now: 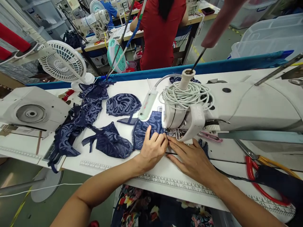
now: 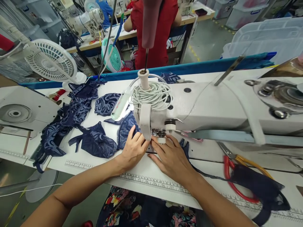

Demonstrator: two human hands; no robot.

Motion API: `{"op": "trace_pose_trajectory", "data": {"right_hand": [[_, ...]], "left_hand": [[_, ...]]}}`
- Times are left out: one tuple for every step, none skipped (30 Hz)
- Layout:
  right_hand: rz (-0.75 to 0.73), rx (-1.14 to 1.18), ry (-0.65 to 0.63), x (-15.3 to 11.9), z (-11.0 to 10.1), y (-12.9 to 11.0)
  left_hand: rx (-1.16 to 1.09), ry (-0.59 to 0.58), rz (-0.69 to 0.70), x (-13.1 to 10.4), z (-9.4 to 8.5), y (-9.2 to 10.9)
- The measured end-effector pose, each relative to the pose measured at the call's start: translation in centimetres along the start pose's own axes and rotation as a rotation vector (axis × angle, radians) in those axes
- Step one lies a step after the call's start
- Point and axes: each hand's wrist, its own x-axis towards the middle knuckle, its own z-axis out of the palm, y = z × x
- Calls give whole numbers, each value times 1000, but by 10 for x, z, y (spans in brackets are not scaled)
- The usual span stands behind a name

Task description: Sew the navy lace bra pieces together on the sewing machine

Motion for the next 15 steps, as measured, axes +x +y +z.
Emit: {"op": "trace_pose_trajectory", "data": {"right_hand": [[15, -25, 18, -1, -3, 1], [43, -64, 39, -3, -8, 3], [77, -116, 61, -7, -13, 5], [114, -174, 74, -12, -18, 7], [147, -233, 73, -19, -23, 9], [172, -287, 61, -28, -28, 9], [187, -330, 44, -38, -31, 8], [190, -361, 20, -49, -34, 4], [183, -380, -2, -61, -37, -1], [172, -384, -16, -73, -39, -8], [153, -367, -22, -84, -43, -16], [120, -321, -31, -93, -47, -26], [75, -244, -55, -100, -53, -35], [15, -138, -84, -104, -59, -43], [-47, -20, -131, -105, -65, -48]], "left_hand": [[-6, -9, -6, -1, 1, 0], [-21, -21, -11, -3, 2, -2], [-41, -38, -14, -4, 2, -5], [-63, -54, -15, -5, 2, -9], [-85, -63, -16, -6, 2, -13], [-107, -63, -13, -7, 2, -16], [-126, -55, -11, -9, 2, -18], [-141, -41, -6, -10, 1, -19], [-153, -25, 1, -11, 1, -20], [-163, -10, 9, -13, 1, -19], [-172, -5, 19, -13, 0, -20], [-183, -11, 25, -14, 0, -21], [-200, -28, 29, -15, 0, -23], [-225, -53, 31, -15, 1, -26], [-254, -81, 33, -15, 1, -30]]}}
